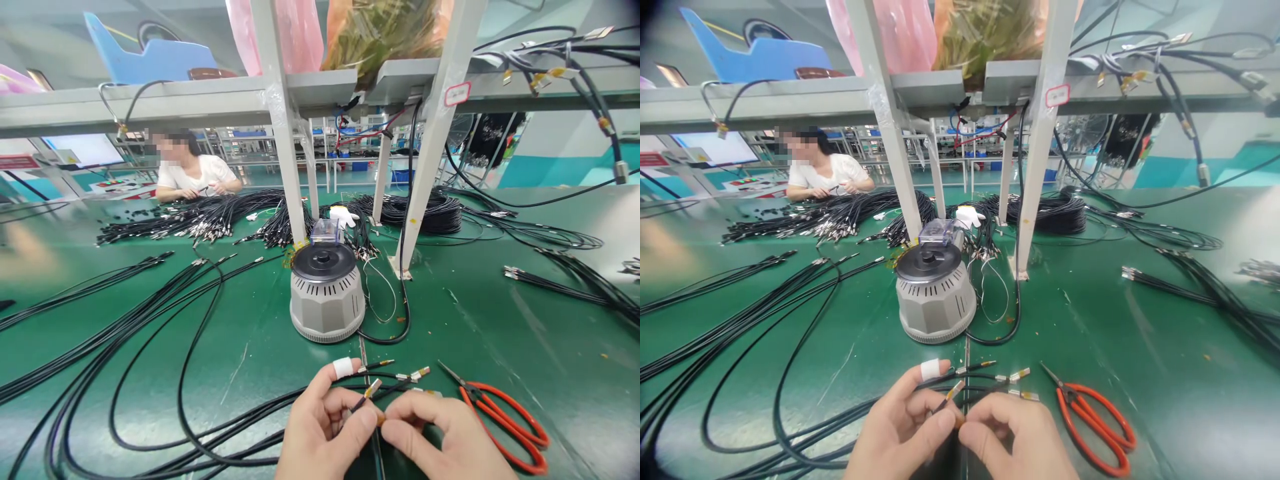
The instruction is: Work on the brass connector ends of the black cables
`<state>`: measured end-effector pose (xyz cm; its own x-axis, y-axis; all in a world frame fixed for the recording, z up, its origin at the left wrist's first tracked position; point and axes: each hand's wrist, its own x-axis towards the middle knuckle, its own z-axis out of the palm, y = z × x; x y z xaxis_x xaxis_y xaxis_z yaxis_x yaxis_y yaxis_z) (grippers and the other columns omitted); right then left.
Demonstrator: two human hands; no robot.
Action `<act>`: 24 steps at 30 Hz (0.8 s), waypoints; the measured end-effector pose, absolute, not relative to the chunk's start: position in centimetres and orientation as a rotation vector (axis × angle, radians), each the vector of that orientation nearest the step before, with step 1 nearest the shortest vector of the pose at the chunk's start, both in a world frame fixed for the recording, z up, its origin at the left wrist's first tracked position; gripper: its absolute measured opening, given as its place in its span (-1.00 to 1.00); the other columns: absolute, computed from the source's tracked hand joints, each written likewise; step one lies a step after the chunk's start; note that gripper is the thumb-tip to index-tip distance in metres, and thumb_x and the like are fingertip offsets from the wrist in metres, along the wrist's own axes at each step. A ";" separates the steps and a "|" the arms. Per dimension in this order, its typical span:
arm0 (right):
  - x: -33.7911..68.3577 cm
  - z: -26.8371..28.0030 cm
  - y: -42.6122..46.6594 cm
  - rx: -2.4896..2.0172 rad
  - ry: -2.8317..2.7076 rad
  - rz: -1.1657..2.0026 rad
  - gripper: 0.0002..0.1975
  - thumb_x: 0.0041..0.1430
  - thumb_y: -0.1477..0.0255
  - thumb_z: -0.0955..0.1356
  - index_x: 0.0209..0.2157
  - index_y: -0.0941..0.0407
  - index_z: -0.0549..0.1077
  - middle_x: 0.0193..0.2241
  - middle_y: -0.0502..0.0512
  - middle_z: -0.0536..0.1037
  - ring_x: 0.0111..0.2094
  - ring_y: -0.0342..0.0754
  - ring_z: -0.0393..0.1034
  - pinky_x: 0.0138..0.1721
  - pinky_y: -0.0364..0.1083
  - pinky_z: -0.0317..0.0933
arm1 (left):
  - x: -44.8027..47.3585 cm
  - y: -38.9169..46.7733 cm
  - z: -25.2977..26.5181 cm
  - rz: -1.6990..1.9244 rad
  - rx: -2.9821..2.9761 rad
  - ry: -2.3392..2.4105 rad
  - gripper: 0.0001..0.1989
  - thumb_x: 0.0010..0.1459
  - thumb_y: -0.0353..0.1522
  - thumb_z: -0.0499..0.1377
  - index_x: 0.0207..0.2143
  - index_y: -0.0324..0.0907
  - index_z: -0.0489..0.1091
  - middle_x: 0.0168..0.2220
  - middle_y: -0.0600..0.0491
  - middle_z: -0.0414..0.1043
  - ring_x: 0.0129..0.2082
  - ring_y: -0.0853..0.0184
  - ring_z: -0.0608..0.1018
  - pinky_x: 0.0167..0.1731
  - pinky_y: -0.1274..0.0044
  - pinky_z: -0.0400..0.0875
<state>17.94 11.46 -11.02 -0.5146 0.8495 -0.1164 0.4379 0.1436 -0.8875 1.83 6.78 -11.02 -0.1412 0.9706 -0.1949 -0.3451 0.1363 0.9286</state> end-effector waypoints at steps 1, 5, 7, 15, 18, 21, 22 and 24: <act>18.2 -11.1 11.5 -1.235 -2.028 1.318 -0.74 0.18 0.24 0.30 -0.46 0.07 0.53 -0.49 0.00 0.58 -0.41 -0.03 0.43 -0.35 -0.14 0.29 | 1.8 6.8 -11.0 1.358 0.748 1.156 -0.44 -0.09 -0.22 0.42 -0.04 -0.19 0.37 -0.40 0.03 0.54 -0.53 0.47 0.43 -0.53 0.63 0.27; 19.5 -11.6 11.8 -1.246 -2.012 1.195 -0.71 0.21 0.19 0.29 -0.46 0.04 0.51 -0.46 -0.02 0.56 -0.37 -0.03 0.45 -0.33 -0.16 0.31 | 1.8 6.8 -11.1 1.412 0.747 1.165 -0.56 -0.04 -0.20 0.39 -0.12 -0.14 0.40 -0.35 0.10 0.44 -0.68 0.60 0.36 -0.72 0.72 0.04; 19.8 -11.6 11.9 -1.214 -1.885 1.158 -0.75 0.22 0.18 0.29 -0.33 0.00 0.53 -0.33 0.00 0.59 -0.26 -0.02 0.48 -0.23 -0.17 0.35 | 1.8 6.8 -11.2 1.391 0.737 1.145 -0.59 -0.02 -0.22 0.38 -0.14 -0.14 0.38 -0.47 0.17 0.39 -0.69 0.57 0.39 -0.73 0.73 0.04; 17.7 -10.5 12.3 -1.127 -1.555 1.411 -0.75 0.05 0.33 0.44 -0.20 0.06 0.45 -0.40 0.02 0.61 -0.36 -0.04 0.53 -0.26 -0.14 0.40 | 1.8 6.3 -11.4 1.322 0.765 1.110 -0.57 -0.05 -0.19 0.39 -0.17 -0.15 0.36 -0.48 0.15 0.43 -0.63 0.48 0.48 -0.65 0.68 0.24; 17.5 -10.2 12.1 -1.157 -1.485 1.479 -0.72 -0.02 0.35 0.46 -0.25 0.07 0.40 -0.49 -0.02 0.60 -0.42 -0.05 0.51 -0.33 -0.14 0.37 | 2.1 6.1 -11.2 1.442 1.027 1.323 -0.67 -0.01 -0.33 0.34 -0.15 -0.10 0.42 -0.37 0.07 0.56 -0.39 0.34 0.56 -0.33 0.55 0.40; 17.4 -9.8 11.6 -1.173 -1.447 1.484 -0.70 -0.06 0.34 0.46 -0.27 0.07 0.37 -0.56 -0.05 0.59 -0.47 -0.06 0.49 -0.37 -0.14 0.33 | 2.5 5.9 -11.2 1.486 1.377 1.600 -0.65 0.02 -0.46 0.25 -0.12 0.02 0.42 -0.42 0.17 0.58 -0.44 0.37 0.54 -0.32 0.57 0.37; 17.3 -9.8 11.5 -1.190 -1.428 1.473 -0.70 -0.06 0.33 0.46 -0.28 0.06 0.36 -0.57 -0.06 0.59 -0.48 -0.06 0.48 -0.37 -0.14 0.32 | 2.6 5.9 -11.3 1.488 1.471 1.654 -0.61 0.02 -0.48 0.23 -0.09 0.05 0.40 -0.46 0.21 0.56 -0.49 0.38 0.53 -0.38 0.58 0.35; 17.3 -9.7 11.2 -1.219 -1.426 1.467 -0.69 -0.05 0.31 0.45 -0.28 0.05 0.32 -0.58 -0.07 0.58 -0.47 -0.05 0.48 -0.36 -0.13 0.31 | 2.8 6.0 -11.4 1.497 1.660 1.735 -0.53 0.02 -0.50 0.21 -0.01 0.09 0.37 -0.49 0.22 0.56 -0.52 0.36 0.52 -0.44 0.57 0.33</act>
